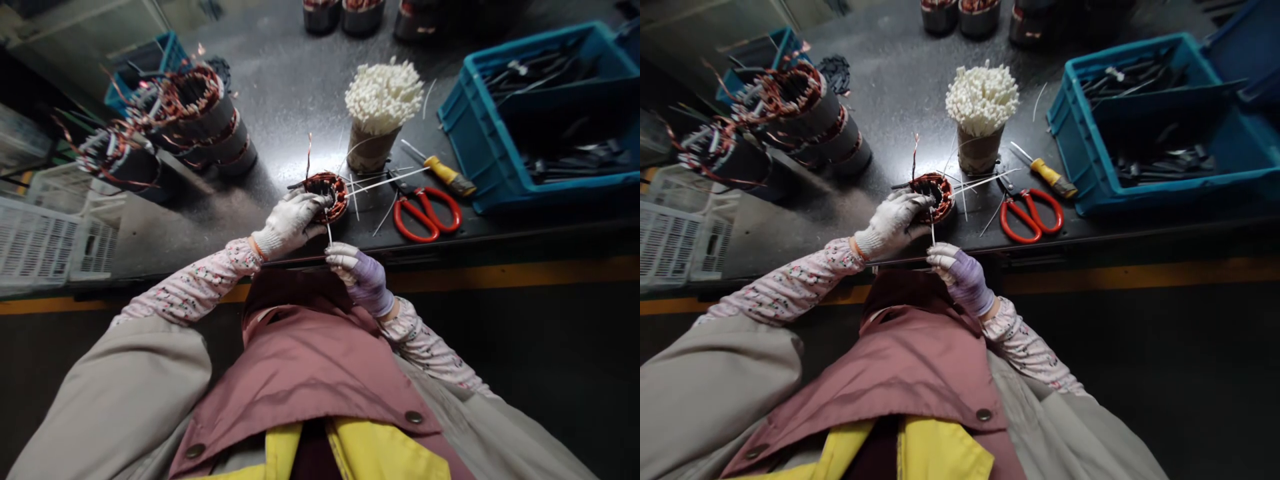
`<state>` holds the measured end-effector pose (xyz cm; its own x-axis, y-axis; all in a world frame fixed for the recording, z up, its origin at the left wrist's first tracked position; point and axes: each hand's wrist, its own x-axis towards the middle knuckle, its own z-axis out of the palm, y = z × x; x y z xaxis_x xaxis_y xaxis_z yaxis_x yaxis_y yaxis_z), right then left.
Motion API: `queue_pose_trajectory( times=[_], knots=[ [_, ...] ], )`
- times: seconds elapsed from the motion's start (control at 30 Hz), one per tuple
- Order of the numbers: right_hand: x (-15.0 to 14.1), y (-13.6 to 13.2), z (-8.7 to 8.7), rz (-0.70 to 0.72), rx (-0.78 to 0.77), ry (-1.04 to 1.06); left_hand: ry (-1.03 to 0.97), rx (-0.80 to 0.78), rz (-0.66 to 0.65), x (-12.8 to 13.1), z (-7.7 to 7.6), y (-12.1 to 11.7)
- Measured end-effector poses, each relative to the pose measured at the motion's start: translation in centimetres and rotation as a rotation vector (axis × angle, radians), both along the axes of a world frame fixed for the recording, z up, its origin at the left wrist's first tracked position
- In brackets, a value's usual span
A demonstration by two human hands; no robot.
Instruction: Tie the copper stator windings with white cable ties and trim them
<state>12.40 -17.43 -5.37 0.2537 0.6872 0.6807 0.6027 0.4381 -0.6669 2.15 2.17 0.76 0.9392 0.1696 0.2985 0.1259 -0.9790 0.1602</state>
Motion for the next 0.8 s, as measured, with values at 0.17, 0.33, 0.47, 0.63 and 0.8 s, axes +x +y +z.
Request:
queue_pose_trajectory(
  times=[0.17, 0.33, 0.47, 0.63, 0.8],
  knots=[
    [0.5, 1.0, 0.7, -0.027, -0.139, 0.214, -0.062, -0.068, 0.097, -0.6, 0.0, -1.1],
    [-0.7, 0.6, 1.3, 0.198, -0.535, 0.911, -0.035, -0.040, 0.098, -0.4, 0.0, -1.3],
    [-1.0, 1.1, 2.6, 0.255, -0.655, 1.167, -0.024, -0.019, 0.091, -0.3, 0.3, -1.1],
    [0.5, 2.5, 3.2, -0.015, -0.631, 0.697, -0.079, -0.058, 0.079, -0.4, 0.2, -1.1],
    [1.4, 4.7, 3.2, -0.043, -0.527, 0.384, -0.163, -0.122, 0.143, -0.6, -0.9, -1.4]
  ],
)
